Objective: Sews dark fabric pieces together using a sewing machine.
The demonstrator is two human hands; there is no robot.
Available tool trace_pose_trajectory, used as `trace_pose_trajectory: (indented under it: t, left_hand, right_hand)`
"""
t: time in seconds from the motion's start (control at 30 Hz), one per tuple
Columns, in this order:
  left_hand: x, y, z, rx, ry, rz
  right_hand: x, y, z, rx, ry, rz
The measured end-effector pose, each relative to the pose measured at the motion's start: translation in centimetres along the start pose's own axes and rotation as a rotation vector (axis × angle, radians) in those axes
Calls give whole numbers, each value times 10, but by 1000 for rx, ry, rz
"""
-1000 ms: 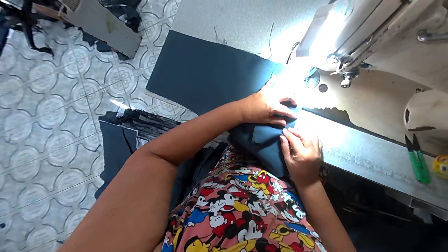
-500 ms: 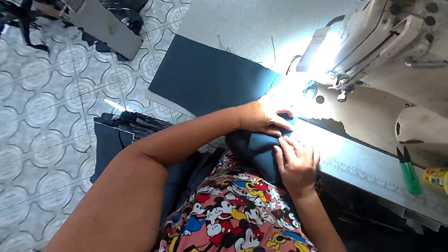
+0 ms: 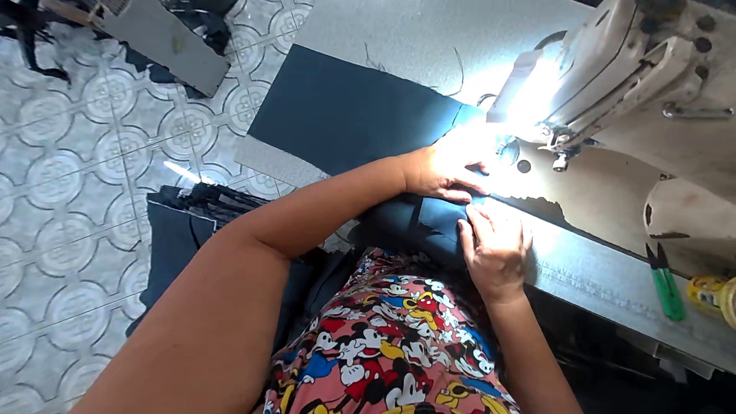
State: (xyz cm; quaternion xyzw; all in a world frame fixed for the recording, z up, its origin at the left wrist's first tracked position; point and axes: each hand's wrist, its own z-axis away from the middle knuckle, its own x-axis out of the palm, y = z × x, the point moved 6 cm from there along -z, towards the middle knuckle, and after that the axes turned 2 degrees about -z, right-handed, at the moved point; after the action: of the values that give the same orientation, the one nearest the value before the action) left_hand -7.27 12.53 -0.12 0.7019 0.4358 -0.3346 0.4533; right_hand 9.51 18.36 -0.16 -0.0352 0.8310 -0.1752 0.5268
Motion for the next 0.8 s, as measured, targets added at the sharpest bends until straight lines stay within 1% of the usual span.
trace_pose_trajectory:
  t: [0.17,0.43,0.5,0.57,0.6,0.63,0.7,0.73,0.77,0.8]
  left_hand:
    - [2,-6,-2,-4,-10,-3]
    - [-6,-38,-22,-87,-85,-11]
    - [-9,-45,-25,-94,-36,-24]
    - [-19,-44,-27,-40,89,-85]
    - [-27,-39,-26,-4,184,-109]
    - [-38,-29,-23,-4,241,-115]
    - [-60,11,-11,-69,257,-33]
    - [-63,41,0,-82,234,45]
    - [-56,75,15,-97,175,154]
    - [-38,104,33,-135,61,307]
  right_hand:
    - [1,2,-5,-6,-4,1]
    - [8,18,-40,-45,45,26]
    - [10,22,-46,-39,50,43]
    - [11,25,-48,-41,65,36]
    - [12,26,-47,-40,75,32]
    - [12,27,-45,-42,87,22]
    - [14,30,-44,-43,100,-23]
    - [14,32,-44,-40,102,-45]
    - [14,33,-44,-36,100,-66]
    - [13,34,-45,-34,98,-88]
